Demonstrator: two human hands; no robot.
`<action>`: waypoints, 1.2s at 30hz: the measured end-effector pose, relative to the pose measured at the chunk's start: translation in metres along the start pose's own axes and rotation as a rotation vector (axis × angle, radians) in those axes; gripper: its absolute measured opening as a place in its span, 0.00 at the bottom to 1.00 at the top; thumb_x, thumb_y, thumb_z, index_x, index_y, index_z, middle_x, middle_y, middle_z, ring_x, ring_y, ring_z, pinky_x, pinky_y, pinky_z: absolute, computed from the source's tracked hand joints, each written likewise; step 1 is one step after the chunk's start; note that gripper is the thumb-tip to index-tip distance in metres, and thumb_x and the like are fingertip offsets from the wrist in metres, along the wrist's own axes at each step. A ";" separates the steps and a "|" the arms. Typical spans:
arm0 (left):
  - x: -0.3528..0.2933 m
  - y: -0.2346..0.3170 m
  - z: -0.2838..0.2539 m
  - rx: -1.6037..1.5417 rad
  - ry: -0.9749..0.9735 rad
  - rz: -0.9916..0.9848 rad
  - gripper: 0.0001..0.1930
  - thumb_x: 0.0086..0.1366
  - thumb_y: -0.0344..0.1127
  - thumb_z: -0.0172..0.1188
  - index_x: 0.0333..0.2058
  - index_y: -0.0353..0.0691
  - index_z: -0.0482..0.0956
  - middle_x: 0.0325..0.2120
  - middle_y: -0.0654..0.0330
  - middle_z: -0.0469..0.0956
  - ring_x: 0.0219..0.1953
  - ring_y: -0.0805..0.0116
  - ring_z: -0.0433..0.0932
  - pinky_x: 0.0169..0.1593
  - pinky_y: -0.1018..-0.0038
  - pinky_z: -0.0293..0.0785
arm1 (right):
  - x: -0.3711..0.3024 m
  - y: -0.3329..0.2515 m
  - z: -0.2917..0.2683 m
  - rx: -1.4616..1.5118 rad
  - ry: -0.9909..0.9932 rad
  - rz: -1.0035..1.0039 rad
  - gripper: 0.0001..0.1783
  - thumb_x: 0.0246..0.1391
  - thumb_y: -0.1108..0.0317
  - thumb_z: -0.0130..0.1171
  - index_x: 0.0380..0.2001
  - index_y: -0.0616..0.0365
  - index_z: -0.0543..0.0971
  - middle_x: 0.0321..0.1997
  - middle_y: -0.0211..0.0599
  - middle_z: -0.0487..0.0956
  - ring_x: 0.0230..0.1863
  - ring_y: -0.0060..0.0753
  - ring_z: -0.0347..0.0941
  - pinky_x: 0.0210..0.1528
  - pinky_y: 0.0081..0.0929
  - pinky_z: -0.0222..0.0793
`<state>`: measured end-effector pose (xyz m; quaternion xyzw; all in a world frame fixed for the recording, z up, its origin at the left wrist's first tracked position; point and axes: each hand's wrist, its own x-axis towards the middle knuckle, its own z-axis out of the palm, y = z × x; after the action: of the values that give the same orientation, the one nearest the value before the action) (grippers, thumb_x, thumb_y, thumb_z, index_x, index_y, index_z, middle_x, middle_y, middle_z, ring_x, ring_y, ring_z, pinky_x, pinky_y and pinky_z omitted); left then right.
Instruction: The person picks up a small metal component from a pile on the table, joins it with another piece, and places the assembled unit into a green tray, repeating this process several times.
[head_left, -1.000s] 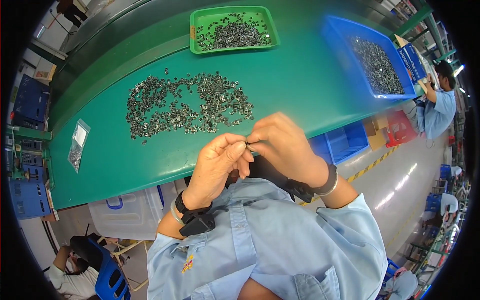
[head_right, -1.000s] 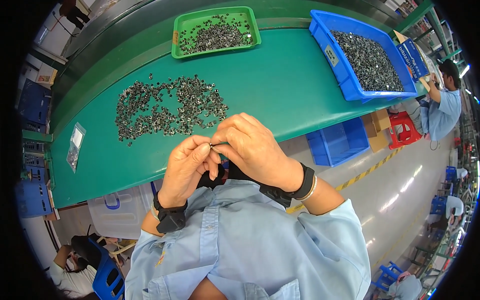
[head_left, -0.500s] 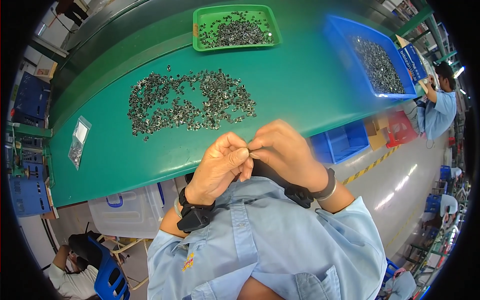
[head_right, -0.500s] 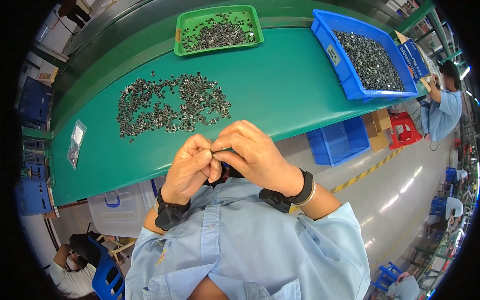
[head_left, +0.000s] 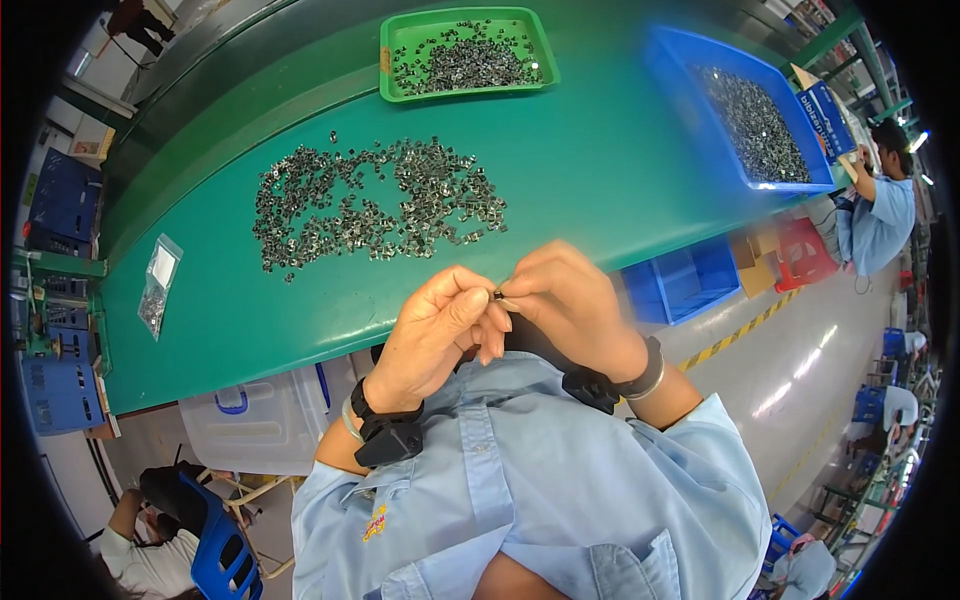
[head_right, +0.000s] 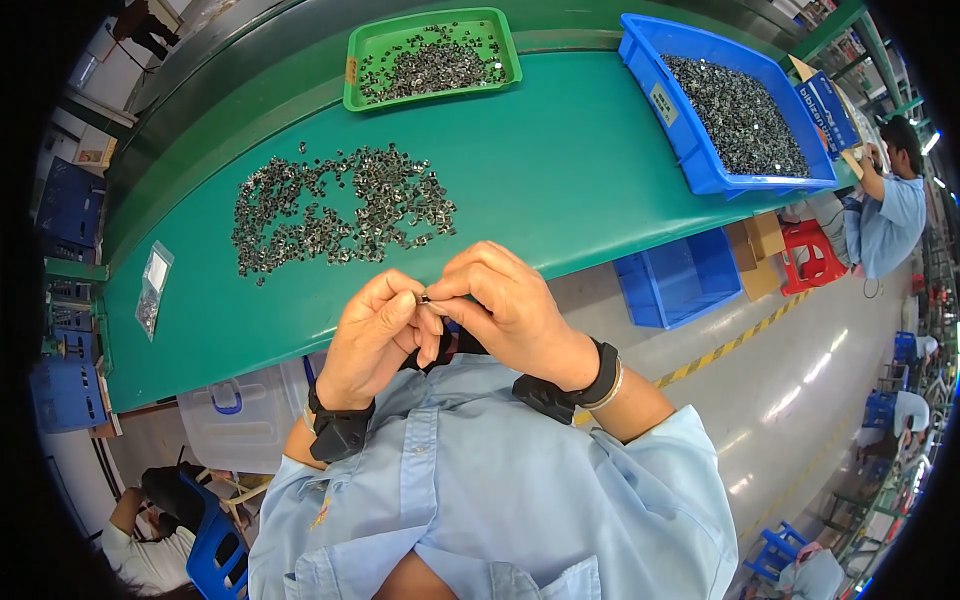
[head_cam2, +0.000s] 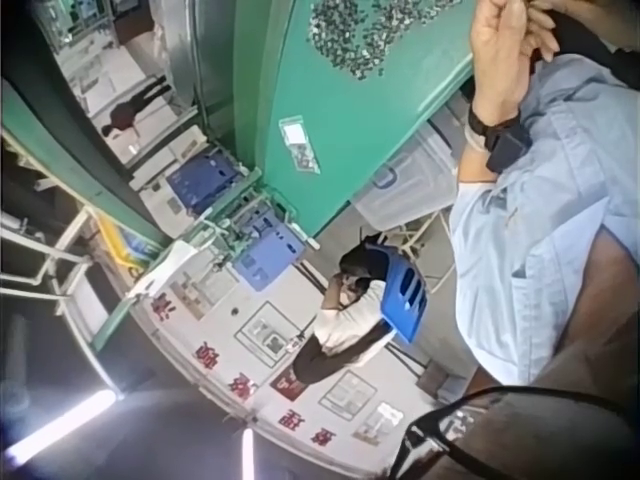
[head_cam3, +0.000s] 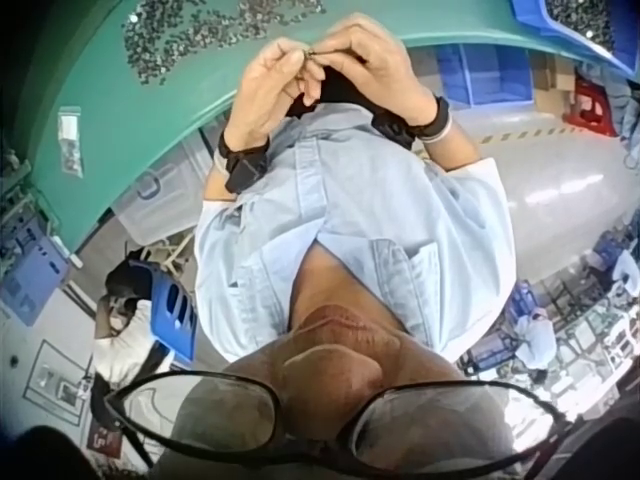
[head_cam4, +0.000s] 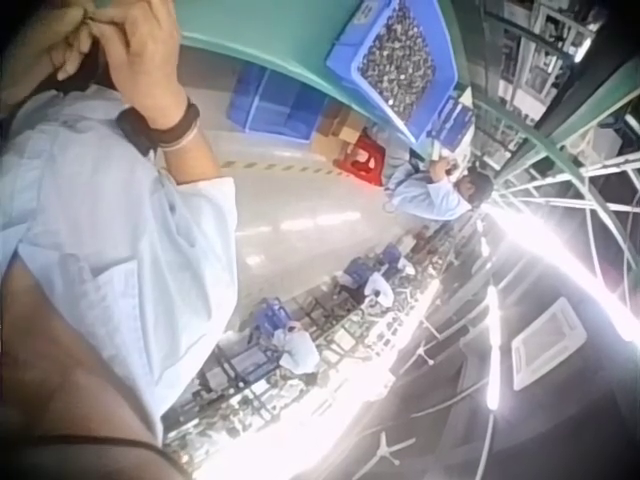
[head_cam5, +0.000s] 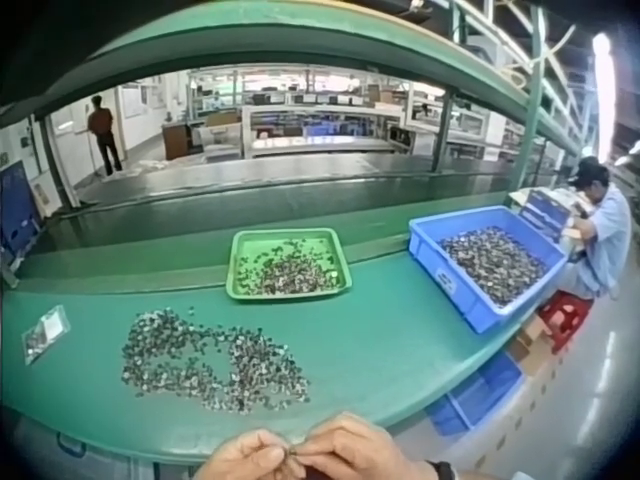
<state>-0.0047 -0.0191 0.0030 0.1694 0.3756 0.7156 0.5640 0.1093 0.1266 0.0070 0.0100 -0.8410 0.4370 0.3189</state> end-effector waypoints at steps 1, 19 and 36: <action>0.001 -0.003 -0.001 -0.057 -0.026 0.004 0.08 0.67 0.36 0.53 0.35 0.37 0.70 0.26 0.58 0.77 0.23 0.71 0.75 0.26 0.78 0.70 | -0.001 0.000 0.000 0.039 0.001 0.035 0.11 0.42 0.80 0.64 0.31 0.58 0.76 0.32 0.35 0.75 0.34 0.34 0.72 0.33 0.27 0.68; 0.018 0.006 -0.008 -0.094 0.020 0.064 0.08 0.69 0.36 0.49 0.40 0.37 0.67 0.28 0.57 0.74 0.22 0.70 0.73 0.24 0.75 0.70 | 0.040 0.021 -0.012 0.037 -0.097 0.052 0.10 0.45 0.76 0.64 0.32 0.58 0.76 0.31 0.34 0.76 0.34 0.30 0.73 0.36 0.25 0.70; 0.024 0.010 -0.031 -0.204 -0.092 0.041 0.09 0.68 0.33 0.48 0.44 0.37 0.67 0.28 0.55 0.73 0.22 0.69 0.73 0.26 0.73 0.71 | 0.098 0.073 -0.035 -0.342 -0.373 0.185 0.07 0.50 0.70 0.60 0.33 0.59 0.78 0.33 0.34 0.76 0.36 0.33 0.74 0.40 0.27 0.70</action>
<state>-0.0393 -0.0080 -0.0150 0.1515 0.2712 0.7528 0.5804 0.0281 0.2233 0.0214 -0.0407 -0.9441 0.3066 0.1142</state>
